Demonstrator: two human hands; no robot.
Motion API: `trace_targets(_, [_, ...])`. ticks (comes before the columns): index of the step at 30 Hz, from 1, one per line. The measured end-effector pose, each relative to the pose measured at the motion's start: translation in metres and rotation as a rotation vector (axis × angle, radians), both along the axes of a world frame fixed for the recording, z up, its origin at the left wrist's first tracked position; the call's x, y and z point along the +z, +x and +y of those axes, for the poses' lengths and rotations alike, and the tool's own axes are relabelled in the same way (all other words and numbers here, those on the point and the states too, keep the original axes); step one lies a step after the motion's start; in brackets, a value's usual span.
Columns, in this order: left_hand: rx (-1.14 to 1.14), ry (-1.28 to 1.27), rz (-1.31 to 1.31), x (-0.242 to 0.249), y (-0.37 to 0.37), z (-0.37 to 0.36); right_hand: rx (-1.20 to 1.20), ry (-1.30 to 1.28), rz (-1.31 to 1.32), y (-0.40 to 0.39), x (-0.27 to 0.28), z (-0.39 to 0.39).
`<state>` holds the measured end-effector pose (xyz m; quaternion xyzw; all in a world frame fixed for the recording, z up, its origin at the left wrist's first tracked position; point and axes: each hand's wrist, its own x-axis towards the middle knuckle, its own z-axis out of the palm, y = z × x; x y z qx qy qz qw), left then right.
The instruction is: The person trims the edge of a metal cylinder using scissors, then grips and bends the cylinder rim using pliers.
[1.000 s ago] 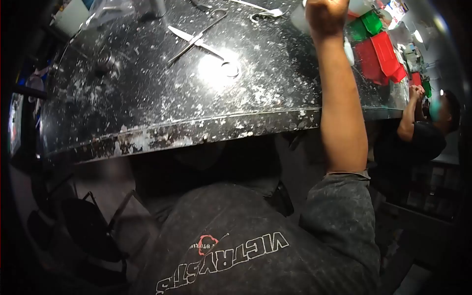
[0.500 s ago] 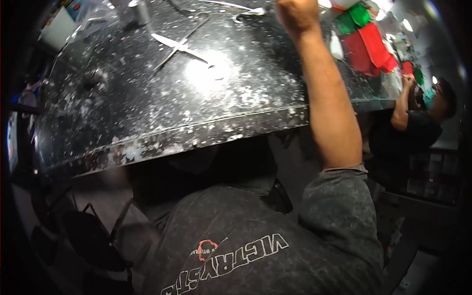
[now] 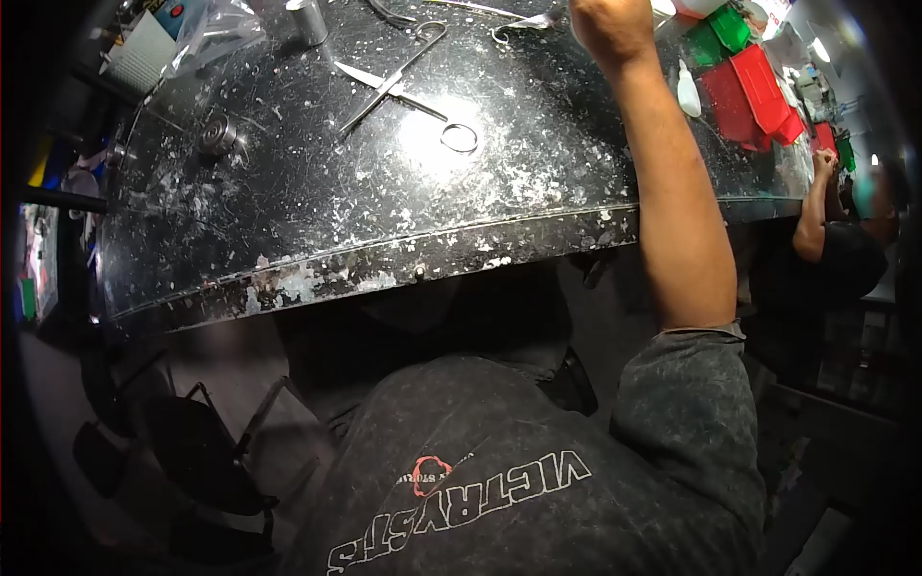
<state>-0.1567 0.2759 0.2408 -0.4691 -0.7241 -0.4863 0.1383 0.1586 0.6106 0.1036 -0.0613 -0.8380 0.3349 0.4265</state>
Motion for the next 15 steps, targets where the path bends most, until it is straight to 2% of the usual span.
trace_targets(7, [0.035,0.0,-0.034,0.004,-0.018,-0.011,-0.011,-0.106,-0.068,0.0,-0.004,0.003])
trace_targets(11, [0.044,0.001,-0.046,0.007,-0.026,-0.013,-0.048,-0.086,-0.119,0.001,-0.002,0.003])
trace_targets(15, [0.063,0.007,-0.038,0.014,-0.031,-0.024,0.05,-0.18,-0.05,-0.001,-0.003,0.001])
